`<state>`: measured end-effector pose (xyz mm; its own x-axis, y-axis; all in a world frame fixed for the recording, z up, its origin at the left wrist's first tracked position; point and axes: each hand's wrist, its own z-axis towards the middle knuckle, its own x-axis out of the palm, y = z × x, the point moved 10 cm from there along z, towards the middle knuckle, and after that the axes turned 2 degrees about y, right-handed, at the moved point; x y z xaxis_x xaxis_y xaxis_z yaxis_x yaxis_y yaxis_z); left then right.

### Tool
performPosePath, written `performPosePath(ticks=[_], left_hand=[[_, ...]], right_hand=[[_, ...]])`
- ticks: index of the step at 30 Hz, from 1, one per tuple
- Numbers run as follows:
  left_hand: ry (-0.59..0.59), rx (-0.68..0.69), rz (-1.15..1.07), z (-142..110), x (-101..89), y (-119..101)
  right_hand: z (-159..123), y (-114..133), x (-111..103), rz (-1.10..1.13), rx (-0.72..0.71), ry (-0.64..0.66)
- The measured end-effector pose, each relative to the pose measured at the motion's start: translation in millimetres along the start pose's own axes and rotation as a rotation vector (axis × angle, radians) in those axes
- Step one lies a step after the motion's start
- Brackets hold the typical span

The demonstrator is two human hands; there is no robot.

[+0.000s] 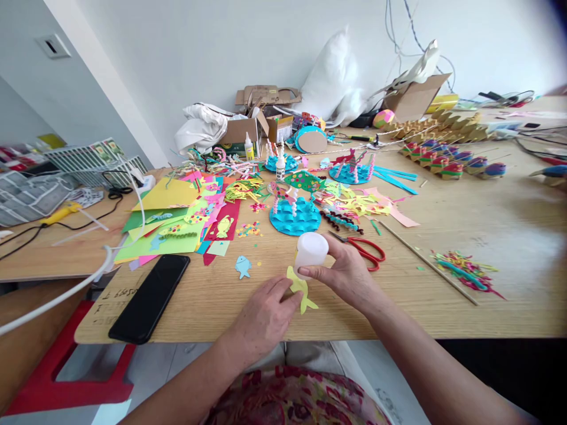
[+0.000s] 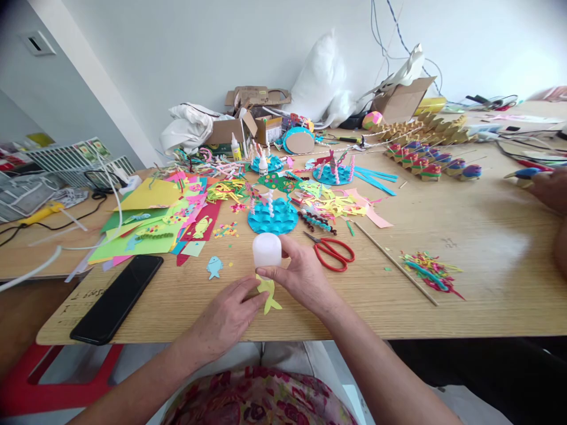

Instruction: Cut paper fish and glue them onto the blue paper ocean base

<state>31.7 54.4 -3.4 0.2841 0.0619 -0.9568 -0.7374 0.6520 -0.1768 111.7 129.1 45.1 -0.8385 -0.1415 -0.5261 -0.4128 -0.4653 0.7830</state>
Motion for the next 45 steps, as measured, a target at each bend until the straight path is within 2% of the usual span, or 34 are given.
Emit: performPosePath(ticks=[4, 9, 13, 19, 25, 45], left_hand=[[0.004, 0.002, -0.016, 1, 0.7, 1], [-0.015, 0.004, -0.005, 0, -1.5, 0], [-0.005, 0.004, -0.019, 0, -1.0, -1], [-0.007, 0.011, 0.011, 0, -2.4, -1], [-0.015, 0.014, 0.016, -1, -1.9, -1], [-0.025, -0.006, -0.018, 0, -2.1, 0]], right_hand=[[-1, 4, 2, 0.032, -0.005, 0.036], [-1, 3, -1, 0.002, -0.004, -0.005], [-1, 3, 2, 0.04, -0.015, 0.016], [-3, 0, -10, -0.031, 0.002, -0.048], [-3, -5, -4, -0.03, 0.001, -0.035], [-9, 1, -7, -0.053, 0.021, 0.003]])
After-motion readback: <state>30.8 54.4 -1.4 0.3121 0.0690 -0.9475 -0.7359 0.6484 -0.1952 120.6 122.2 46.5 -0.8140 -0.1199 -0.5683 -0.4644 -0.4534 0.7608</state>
